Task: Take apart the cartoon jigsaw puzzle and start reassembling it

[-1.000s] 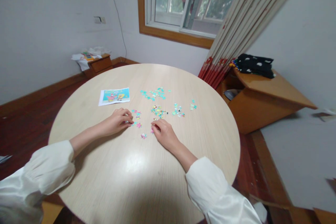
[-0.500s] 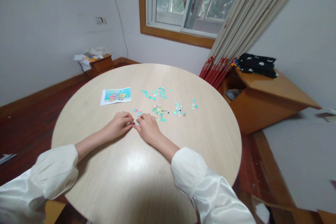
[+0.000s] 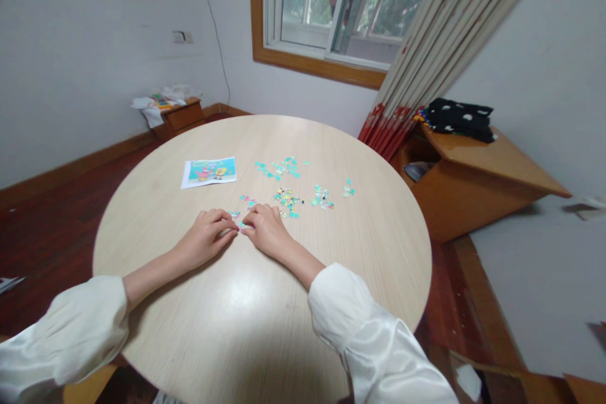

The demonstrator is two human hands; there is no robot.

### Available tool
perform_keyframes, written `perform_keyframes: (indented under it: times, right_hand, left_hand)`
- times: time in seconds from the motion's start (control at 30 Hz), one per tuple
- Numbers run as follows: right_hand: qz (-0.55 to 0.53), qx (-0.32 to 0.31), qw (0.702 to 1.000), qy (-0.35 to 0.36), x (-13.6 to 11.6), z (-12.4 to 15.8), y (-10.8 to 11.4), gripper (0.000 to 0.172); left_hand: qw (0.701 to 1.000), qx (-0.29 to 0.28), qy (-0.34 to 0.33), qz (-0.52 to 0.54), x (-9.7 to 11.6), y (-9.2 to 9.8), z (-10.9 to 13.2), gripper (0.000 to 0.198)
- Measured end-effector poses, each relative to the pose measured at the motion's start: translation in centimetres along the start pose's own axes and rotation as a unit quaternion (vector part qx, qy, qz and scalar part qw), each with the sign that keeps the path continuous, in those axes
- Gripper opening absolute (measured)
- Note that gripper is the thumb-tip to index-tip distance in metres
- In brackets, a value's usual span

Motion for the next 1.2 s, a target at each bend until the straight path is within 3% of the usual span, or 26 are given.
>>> perform_keyframes:
  times: [0.13,0.3,0.53,0.87,1.1,1.2]
  right_hand:
    - [-0.013,-0.027,0.999,0.017,-0.3,0.0,0.2,0.006]
    - [-0.027,-0.031,0.999,0.007,0.5,-0.4,0.8,0.007]
    - [-0.040,-0.032,0.999,-0.010,1.1,-0.4,1.0,0.006]
    - [-0.014,0.001,0.999,0.033,1.4,0.6,1.2,0.005]
    - [0.015,0.091,0.995,0.035,1.2,2.1,4.1,0.009]
    - [0.024,0.100,0.994,0.022,1.4,3.2,4.4,0.009]
  left_hand:
    - [0.998,-0.017,-0.063,-0.021,3.9,0.4,1.9,0.027]
    - [0.990,-0.112,-0.071,-0.056,7.1,-1.4,2.9,0.044]
    - [0.979,-0.178,-0.050,-0.083,7.5,-1.7,2.6,0.048]
    - [0.982,-0.157,-0.027,-0.106,7.5,-0.9,4.4,0.044]
    - [0.983,-0.152,-0.030,-0.095,7.4,-1.4,3.8,0.045]
    - [0.982,-0.156,-0.038,-0.096,7.6,-1.6,3.7,0.046]
Point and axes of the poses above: each hand's wrist, its own z-axis away from the middle knuckle, its own y-axis out of the back of the hand, x = y × z, the point moved 5 cm from there along -z, towards the middle knuckle, and after that the axes turned 6 degrees about x, right-handed, at the moved point
